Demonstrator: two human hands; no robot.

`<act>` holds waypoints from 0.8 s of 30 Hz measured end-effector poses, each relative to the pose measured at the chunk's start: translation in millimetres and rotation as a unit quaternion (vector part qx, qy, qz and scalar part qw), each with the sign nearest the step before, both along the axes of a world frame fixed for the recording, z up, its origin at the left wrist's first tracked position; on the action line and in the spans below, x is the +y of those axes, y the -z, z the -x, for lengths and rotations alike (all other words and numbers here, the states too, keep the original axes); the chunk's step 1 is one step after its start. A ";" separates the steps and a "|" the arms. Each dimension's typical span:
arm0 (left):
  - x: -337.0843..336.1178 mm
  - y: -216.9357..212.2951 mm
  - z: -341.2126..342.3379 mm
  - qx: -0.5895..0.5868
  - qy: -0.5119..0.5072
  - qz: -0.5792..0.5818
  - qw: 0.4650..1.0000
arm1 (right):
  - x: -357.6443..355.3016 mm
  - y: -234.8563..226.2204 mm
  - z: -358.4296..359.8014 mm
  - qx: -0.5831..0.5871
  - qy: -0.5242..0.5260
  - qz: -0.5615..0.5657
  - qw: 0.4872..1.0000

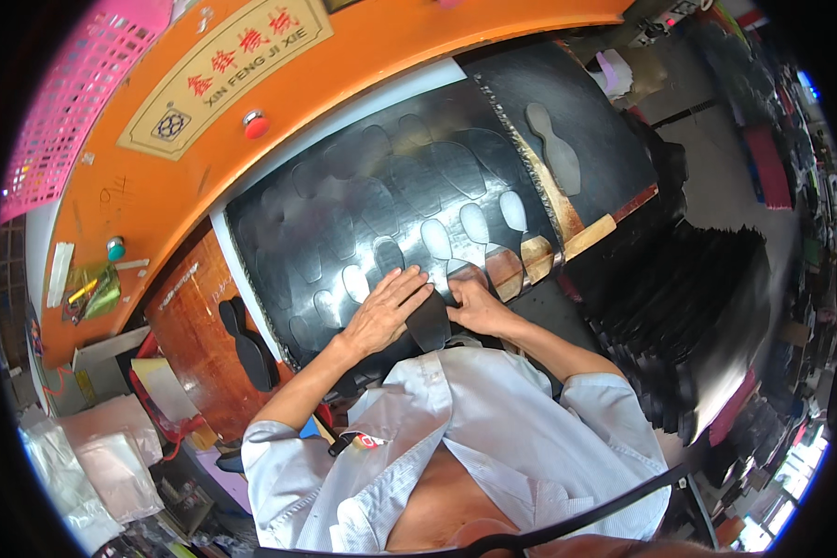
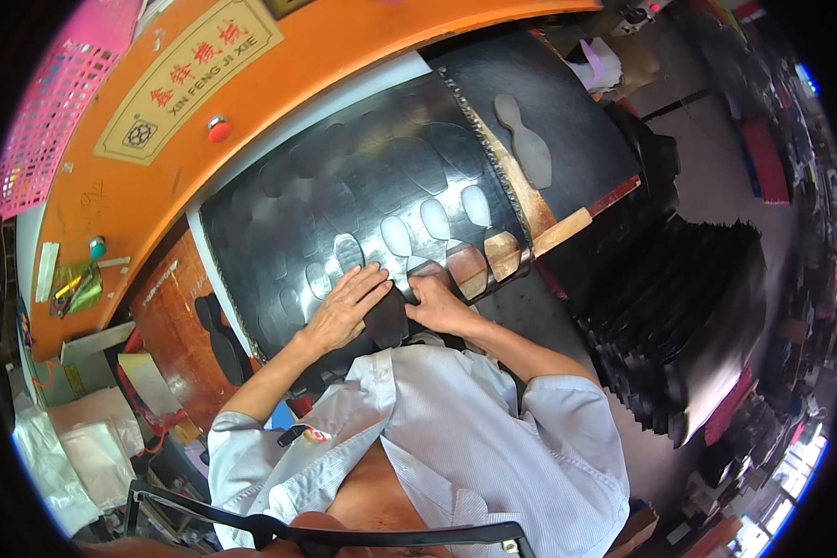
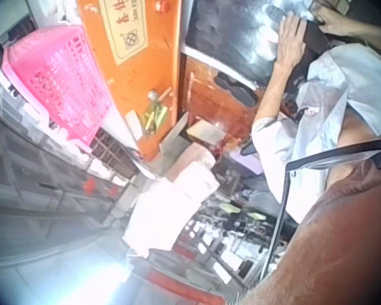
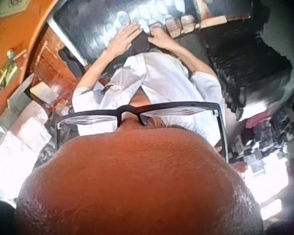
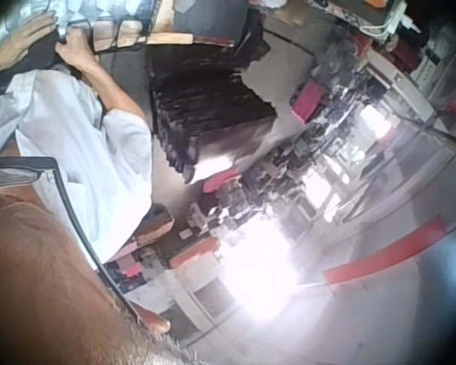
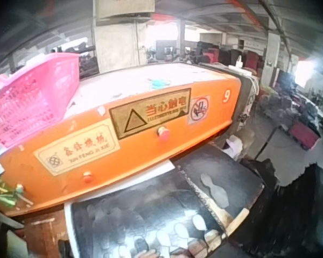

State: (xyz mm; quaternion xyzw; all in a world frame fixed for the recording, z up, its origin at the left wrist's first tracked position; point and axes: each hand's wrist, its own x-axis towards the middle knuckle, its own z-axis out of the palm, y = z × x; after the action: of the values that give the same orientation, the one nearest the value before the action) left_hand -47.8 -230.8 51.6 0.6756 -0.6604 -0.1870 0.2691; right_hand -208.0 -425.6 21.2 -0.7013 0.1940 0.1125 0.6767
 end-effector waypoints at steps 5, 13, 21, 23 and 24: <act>3.7 -6.9 -6.0 0.007 0.024 -0.032 0.999 | -3.3 11.2 -5.7 0.030 0.061 -0.234 0.970; -11.5 -18.6 -24.4 -0.036 0.008 -0.051 0.998 | -13.4 -8.4 -33.9 0.063 0.106 -0.270 0.955; -14.5 -9.8 -29.2 -0.054 0.010 -0.042 0.998 | -9.8 4.0 -31.8 0.035 0.160 -0.227 0.960; -13.5 -4.8 -33.6 -0.073 0.014 -0.024 0.997 | -9.4 8.8 -32.2 0.025 0.153 -0.213 0.965; -13.1 -2.4 -34.5 -0.069 0.014 -0.016 0.997 | -9.0 10.2 -32.9 0.023 0.151 -0.206 0.967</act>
State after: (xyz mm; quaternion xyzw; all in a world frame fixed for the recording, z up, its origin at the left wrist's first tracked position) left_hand -13.3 -243.9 54.0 0.6816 -0.6840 -0.1538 0.2096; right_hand -175.1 -434.6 11.1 -0.5071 0.2857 0.0631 0.8107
